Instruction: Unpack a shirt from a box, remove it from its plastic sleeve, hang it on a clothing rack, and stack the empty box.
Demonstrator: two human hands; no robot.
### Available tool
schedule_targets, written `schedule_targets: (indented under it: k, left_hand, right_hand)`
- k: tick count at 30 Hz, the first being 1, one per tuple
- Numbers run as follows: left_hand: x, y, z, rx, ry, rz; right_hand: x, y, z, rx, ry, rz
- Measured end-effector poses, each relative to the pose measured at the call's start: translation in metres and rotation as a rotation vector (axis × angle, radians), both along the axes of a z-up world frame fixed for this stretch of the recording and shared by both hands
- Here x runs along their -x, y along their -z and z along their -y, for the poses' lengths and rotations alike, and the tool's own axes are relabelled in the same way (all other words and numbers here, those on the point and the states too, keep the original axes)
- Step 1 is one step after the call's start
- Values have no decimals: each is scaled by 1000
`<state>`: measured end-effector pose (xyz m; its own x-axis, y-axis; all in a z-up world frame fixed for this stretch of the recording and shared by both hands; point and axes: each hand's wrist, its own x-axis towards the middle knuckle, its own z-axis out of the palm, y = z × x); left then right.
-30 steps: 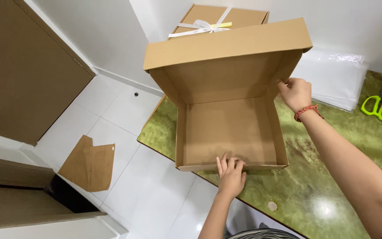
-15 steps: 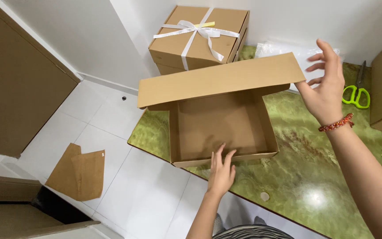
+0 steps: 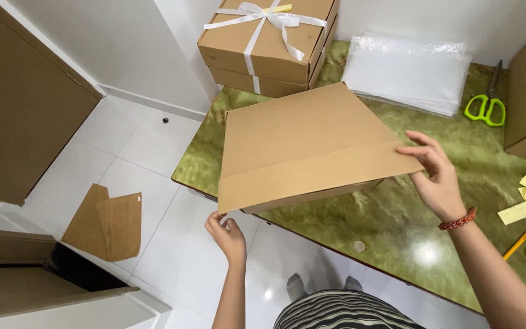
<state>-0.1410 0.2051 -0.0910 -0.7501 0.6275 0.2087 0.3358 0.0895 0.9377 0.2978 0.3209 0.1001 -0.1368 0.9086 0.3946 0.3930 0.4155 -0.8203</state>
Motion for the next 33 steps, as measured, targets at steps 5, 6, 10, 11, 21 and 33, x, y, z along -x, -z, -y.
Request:
schedule_targets:
  k: [5, 6, 10, 11, 21, 33]
  left_hand:
    - [-2, -4, 0, 264, 133, 365]
    - [-3, 2, 1, 254, 252, 330]
    - [-13, -46, 2, 221, 282, 613]
    - [-12, -48, 3, 204, 310, 706]
    - [-15, -79, -13, 256, 291, 986]
    - [-15, -188, -23, 326, 306, 653]
  right_hand:
    - [-7, 60, 14, 169, 83, -51]
    - [-6, 69, 15, 229, 99, -98]
    - [-4, 96, 15, 369, 145, -196]
    - [-5, 105, 11, 407, 125, -274]
    - [12, 70, 15, 769, 108, -197]
    - [17, -8, 8, 527, 210, -530]
